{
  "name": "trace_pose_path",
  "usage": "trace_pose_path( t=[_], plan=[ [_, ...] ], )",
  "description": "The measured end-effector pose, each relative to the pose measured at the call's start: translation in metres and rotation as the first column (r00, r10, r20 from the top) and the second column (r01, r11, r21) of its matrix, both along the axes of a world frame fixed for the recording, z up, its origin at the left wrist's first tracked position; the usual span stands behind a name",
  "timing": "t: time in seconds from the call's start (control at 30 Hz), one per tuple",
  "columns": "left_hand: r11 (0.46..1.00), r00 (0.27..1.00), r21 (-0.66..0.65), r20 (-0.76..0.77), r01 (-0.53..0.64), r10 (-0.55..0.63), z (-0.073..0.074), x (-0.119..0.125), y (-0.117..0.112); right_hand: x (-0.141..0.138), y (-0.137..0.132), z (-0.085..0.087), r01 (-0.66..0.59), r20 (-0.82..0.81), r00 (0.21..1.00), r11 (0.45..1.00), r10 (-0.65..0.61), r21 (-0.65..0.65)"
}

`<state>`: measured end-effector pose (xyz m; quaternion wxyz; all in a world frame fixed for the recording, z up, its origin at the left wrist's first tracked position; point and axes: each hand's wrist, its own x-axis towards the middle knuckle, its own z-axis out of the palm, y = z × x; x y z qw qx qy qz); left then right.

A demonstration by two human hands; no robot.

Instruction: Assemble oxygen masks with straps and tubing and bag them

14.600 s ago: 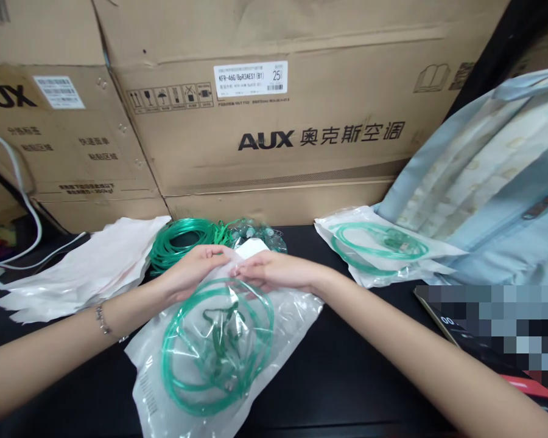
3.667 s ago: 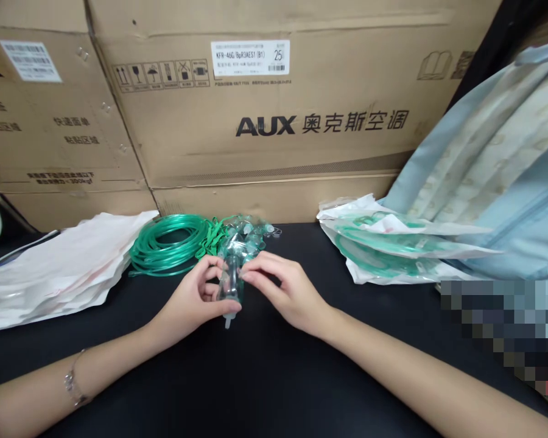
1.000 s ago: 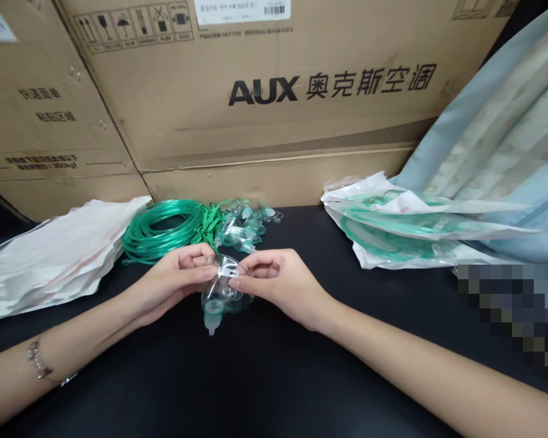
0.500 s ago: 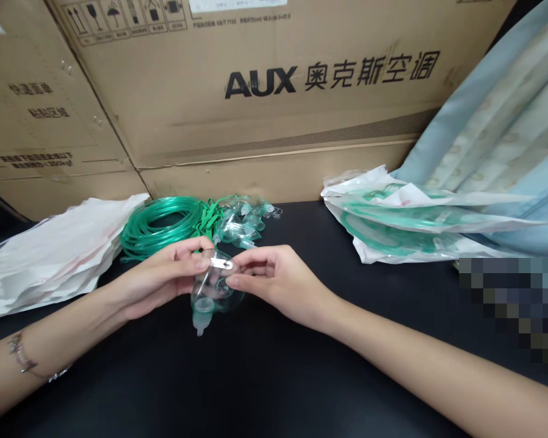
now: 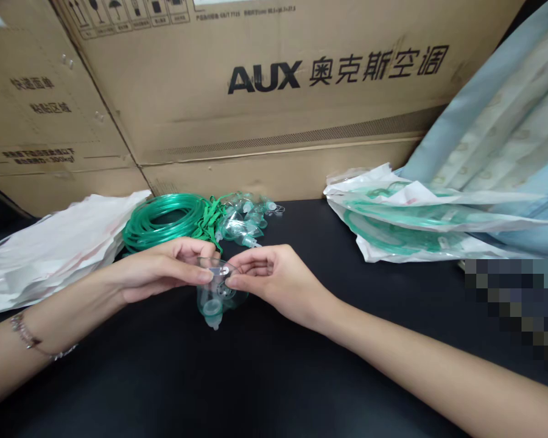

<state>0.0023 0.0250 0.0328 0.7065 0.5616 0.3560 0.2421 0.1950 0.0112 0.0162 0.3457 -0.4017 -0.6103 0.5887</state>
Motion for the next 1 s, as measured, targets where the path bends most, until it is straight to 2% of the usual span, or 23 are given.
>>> trace_pose_path(
  t=[0.23, 0.47, 0.63, 0.73, 1.0],
  plan=[
    [1.0, 0.998, 0.006, 0.066, -0.01, 0.01, -0.004, -0.002, 0.003, 0.001, 0.0, 0.004, -0.005, -0.011, 1.0, 1.0, 0.005, 0.005],
    [0.999, 0.998, 0.036, 0.059, -0.001, -0.001, -0.007, 0.0, 0.002, 0.003, 0.0, 0.004, -0.039, -0.021, 0.999, 0.999, 0.038, -0.032],
    [0.997, 0.983, 0.022, 0.165, 0.077, -0.08, -0.012, -0.001, 0.004, 0.006, 0.002, 0.002, -0.053, -0.041, 0.998, 0.997, 0.05, -0.057],
    [0.994, 0.98, 0.027, 0.169, 0.103, -0.106, -0.016, -0.002, 0.006, 0.008, 0.005, 0.0, -0.056, -0.056, 0.997, 0.996, 0.052, -0.066],
    [0.997, 0.997, 0.033, 0.028, -0.073, 0.072, -0.019, 0.005, 0.001, 0.006, 0.005, -0.001, -0.009, -0.034, 0.999, 0.999, 0.008, -0.049]
  ],
)
